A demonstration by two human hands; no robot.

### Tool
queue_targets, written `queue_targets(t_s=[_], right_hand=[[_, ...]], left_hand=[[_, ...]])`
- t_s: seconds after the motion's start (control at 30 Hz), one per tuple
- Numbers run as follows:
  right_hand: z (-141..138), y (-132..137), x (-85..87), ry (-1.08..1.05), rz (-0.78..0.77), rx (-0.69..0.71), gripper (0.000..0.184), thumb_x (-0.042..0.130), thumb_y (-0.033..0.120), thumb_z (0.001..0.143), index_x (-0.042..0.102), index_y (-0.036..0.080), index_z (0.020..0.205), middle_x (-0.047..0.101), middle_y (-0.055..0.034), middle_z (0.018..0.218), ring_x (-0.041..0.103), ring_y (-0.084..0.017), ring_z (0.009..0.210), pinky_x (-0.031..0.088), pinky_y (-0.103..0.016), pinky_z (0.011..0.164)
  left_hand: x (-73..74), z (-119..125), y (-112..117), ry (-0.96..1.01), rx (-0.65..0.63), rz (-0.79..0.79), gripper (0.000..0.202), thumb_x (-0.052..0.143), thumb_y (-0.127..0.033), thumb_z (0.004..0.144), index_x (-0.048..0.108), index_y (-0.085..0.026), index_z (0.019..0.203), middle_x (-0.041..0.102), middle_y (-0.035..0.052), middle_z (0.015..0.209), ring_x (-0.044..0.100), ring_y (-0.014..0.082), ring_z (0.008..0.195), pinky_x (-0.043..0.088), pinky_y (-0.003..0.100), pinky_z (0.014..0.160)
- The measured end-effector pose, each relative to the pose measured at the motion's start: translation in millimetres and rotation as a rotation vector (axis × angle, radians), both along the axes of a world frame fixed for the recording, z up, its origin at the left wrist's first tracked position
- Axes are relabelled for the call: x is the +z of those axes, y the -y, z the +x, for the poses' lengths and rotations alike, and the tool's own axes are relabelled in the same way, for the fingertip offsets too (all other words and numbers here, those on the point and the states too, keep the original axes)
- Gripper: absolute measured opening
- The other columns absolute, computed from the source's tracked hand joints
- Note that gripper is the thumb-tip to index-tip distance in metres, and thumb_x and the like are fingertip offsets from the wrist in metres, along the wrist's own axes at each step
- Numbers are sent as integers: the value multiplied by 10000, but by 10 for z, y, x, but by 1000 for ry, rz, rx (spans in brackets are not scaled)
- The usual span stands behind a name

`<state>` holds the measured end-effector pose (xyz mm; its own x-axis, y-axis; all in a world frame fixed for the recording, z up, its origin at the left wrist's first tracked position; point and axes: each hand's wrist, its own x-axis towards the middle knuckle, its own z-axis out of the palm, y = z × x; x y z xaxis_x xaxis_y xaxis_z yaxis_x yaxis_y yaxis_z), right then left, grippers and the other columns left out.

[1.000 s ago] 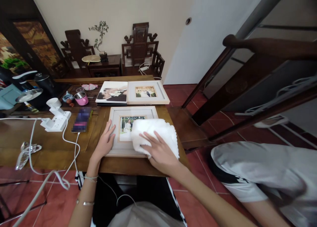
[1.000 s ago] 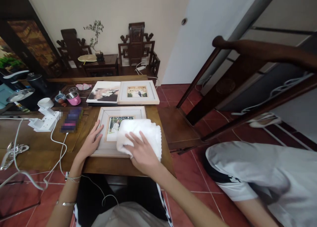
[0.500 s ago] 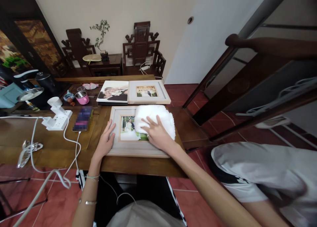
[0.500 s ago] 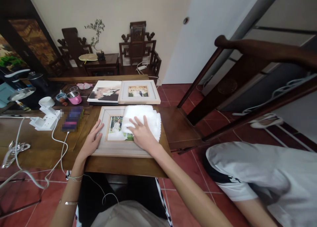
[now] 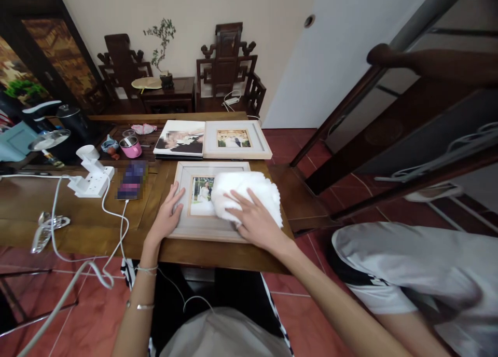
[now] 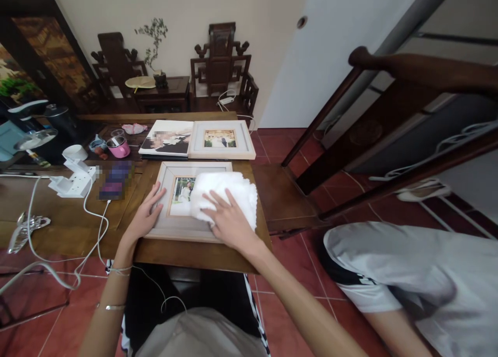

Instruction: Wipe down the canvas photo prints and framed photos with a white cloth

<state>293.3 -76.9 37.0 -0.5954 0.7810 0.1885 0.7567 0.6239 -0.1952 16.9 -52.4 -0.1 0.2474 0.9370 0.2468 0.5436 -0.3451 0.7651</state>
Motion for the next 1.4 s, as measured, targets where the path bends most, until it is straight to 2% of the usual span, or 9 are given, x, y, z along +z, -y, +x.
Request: queue_targets(t_s=[0.23, 0.33, 0.6, 0.7, 0.8, 0.93, 1.17, 1.27, 1.4], right_hand=[[-39, -771, -45, 13, 83, -139, 508, 446, 40, 769, 565, 98, 1259, 398, -179, 1469, 254, -331, 1402, 141, -636, 1106], [-84, -683, -41, 42, 54, -103, 492, 471, 33, 755, 599, 101, 1225, 401, -182, 1465, 246, -368, 1397, 115, -680, 1088], [-228, 346, 138, 92, -113, 35, 473, 499, 37, 741, 640, 154, 1177, 417, -173, 1458, 277, -365, 1386, 182, -665, 1092], [-301, 497, 161, 60, -158, 86, 481, 508, 37, 728, 637, 161, 1174, 375, -150, 1489, 240, -356, 1402, 165, -642, 1112], [-338, 381, 105, 1, -157, 102, 520, 498, 37, 724, 616, 183, 1209, 379, -118, 1493, 227, -321, 1413, 142, -616, 1128], [-287, -58, -8, 5, -50, 14, 519, 490, 52, 749, 585, 160, 1248, 389, -136, 1483, 241, -301, 1412, 147, -599, 1130], [-198, -795, -47, 40, 50, -142, 520, 459, 53, 784, 531, 100, 1297, 273, -161, 1534, 116, -391, 1425, 110, -704, 1075], [-261, -762, -35, 76, 26, -115, 532, 457, 19, 759, 562, 125, 1270, 324, -147, 1515, 137, -410, 1416, 120, -743, 1044], [-347, -315, 56, 120, -36, -24, 532, 467, 20, 755, 583, 157, 1255, 387, -141, 1483, 234, -404, 1391, 200, -724, 1037]], left_hand=[[7, -4, 12, 6, -13, -1, 477, 419, -304, 944, 431, -188, 1407, 207, 92, 1576, 126, 208, 1460, 122, 420, 1182], [7, 5, 16, 20, 9, 5, 476, 416, -294, 943, 433, -185, 1406, 229, 94, 1569, 147, 205, 1457, 137, 415, 1181], [-18, 25, 7, 28, 55, 21, 475, 413, -268, 936, 436, -200, 1405, 282, 77, 1553, 199, 204, 1446, 160, 414, 1180], [-24, 15, 2, 9, 39, 14, 490, 403, -282, 942, 408, -185, 1423, 245, 84, 1564, 159, 202, 1455, 140, 413, 1182], [-42, -2, -4, -9, 2, 10, 488, 384, -297, 954, 385, -212, 1435, 199, 61, 1579, 119, 193, 1461, 128, 417, 1184], [-60, -20, -10, -27, -19, 25, 483, 376, -292, 958, 382, -219, 1436, 184, 55, 1584, 112, 187, 1462, 124, 413, 1186], [-34, -24, -5, -43, -25, 16, 486, 381, -295, 957, 386, -192, 1433, 185, 81, 1582, 114, 193, 1462, 132, 408, 1187], [-27, -20, -2, -39, -21, 11, 498, 375, -290, 957, 367, -178, 1442, 183, 91, 1582, 111, 202, 1463, 131, 412, 1187], [-28, -11, 3, -27, -10, 8, 505, 377, -277, 954, 344, -214, 1454, 188, 69, 1584, 120, 200, 1463, 133, 417, 1186]])
